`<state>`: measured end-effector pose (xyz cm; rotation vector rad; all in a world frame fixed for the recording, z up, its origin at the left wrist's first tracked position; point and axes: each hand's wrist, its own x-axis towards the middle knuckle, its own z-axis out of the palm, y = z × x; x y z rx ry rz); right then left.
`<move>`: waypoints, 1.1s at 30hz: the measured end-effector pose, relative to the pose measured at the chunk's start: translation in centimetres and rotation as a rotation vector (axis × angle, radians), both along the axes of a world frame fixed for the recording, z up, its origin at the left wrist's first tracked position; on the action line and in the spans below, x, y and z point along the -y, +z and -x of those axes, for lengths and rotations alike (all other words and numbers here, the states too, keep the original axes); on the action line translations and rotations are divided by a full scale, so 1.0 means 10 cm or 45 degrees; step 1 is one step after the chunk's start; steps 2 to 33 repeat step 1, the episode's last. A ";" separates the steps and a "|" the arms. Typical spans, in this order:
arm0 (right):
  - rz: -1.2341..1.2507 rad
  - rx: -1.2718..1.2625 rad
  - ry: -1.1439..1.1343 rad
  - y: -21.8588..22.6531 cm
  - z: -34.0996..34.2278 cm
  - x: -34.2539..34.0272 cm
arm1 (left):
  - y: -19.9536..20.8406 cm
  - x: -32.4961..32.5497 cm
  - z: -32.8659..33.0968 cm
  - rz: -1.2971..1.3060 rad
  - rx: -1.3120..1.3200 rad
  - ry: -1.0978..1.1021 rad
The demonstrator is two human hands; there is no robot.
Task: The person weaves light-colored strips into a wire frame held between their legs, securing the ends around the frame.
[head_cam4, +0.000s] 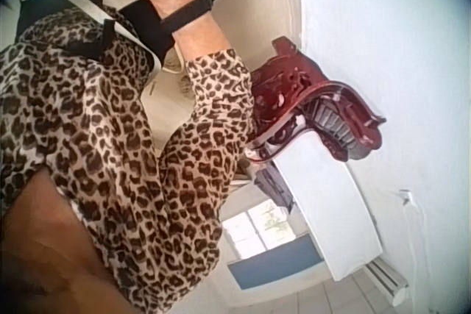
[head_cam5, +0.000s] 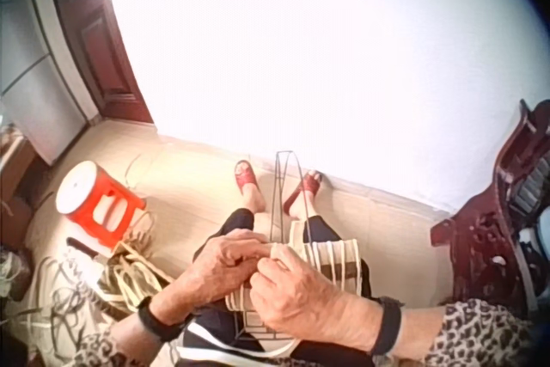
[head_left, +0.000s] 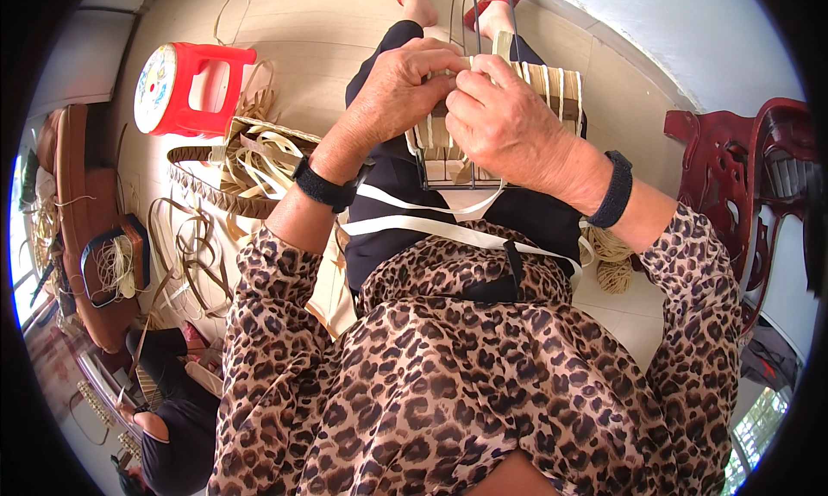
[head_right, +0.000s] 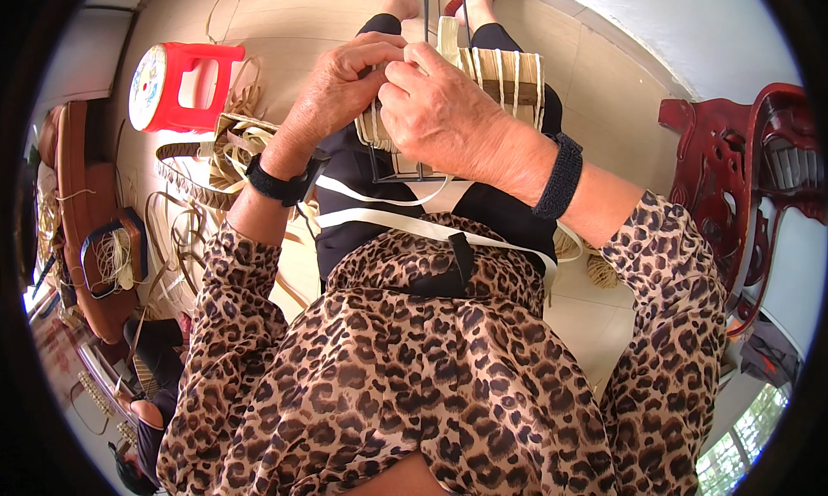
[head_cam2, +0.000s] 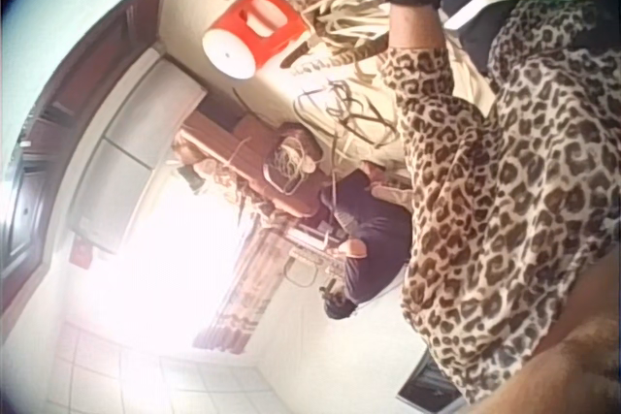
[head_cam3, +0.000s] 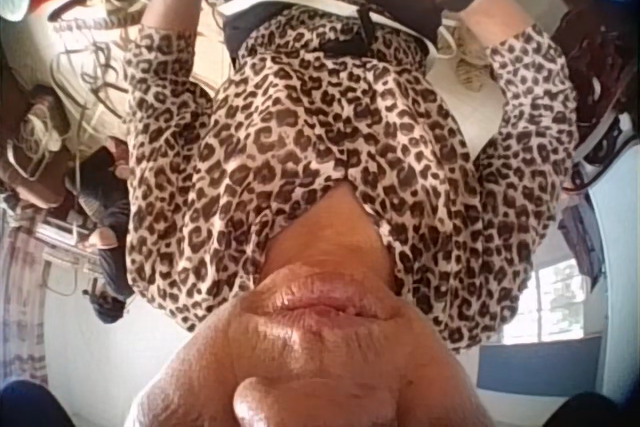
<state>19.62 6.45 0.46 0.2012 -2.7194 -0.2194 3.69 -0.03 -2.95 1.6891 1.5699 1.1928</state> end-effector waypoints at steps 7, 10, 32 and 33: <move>0.011 0.001 0.006 -0.02 0.00 -0.01 | 0.00 0.00 0.00 0.001 -0.009 -0.002; 0.011 0.001 0.006 -0.02 0.00 -0.01 | 0.00 0.00 0.00 0.001 -0.009 -0.002; 0.011 0.001 0.006 -0.02 0.00 -0.01 | 0.00 0.00 0.00 0.001 -0.009 -0.002; 0.011 0.001 0.006 -0.02 0.00 -0.01 | 0.00 0.00 0.00 0.001 -0.009 -0.002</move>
